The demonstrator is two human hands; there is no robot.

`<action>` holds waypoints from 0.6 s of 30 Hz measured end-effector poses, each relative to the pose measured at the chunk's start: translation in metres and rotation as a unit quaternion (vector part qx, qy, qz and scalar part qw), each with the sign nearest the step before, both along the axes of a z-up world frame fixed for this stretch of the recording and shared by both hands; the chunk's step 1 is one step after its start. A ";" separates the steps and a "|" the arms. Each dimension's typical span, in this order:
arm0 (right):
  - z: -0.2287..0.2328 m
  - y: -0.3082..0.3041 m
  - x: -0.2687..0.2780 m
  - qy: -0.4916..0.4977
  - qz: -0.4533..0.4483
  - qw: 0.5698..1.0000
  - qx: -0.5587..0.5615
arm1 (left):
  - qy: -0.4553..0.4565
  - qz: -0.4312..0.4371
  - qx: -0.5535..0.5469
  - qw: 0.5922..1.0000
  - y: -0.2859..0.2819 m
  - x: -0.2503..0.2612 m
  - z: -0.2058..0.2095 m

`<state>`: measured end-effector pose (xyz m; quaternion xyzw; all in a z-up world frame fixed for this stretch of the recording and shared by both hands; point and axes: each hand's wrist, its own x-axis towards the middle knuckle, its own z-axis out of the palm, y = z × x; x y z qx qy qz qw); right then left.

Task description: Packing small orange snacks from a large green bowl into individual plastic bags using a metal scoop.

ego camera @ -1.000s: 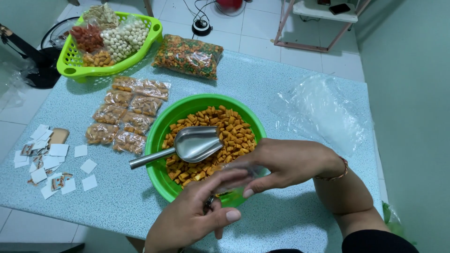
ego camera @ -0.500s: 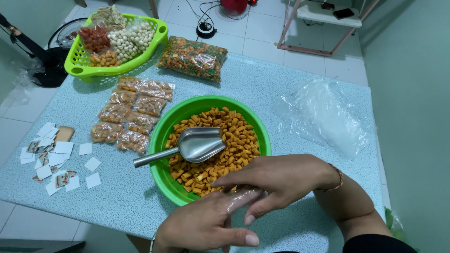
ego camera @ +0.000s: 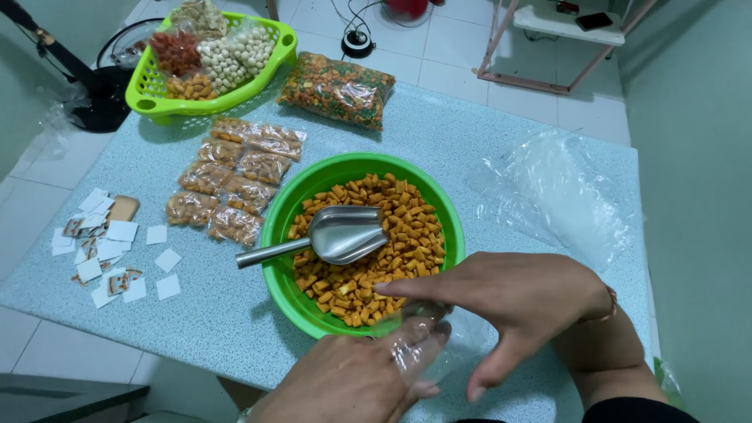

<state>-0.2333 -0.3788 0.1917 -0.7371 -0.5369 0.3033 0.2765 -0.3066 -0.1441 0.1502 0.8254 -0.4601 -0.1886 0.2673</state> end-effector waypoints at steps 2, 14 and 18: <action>-0.001 0.001 -0.001 -0.022 -0.016 1.000 0.010 | -0.031 0.016 -0.011 0.999 0.006 0.002 0.008; -0.013 0.004 0.004 -0.094 -0.045 0.995 -0.008 | -0.050 0.024 -0.034 0.998 0.015 0.007 0.002; -0.010 -0.008 0.007 -0.080 -0.053 0.995 -0.002 | 0.009 0.046 -0.020 0.999 0.024 0.011 0.025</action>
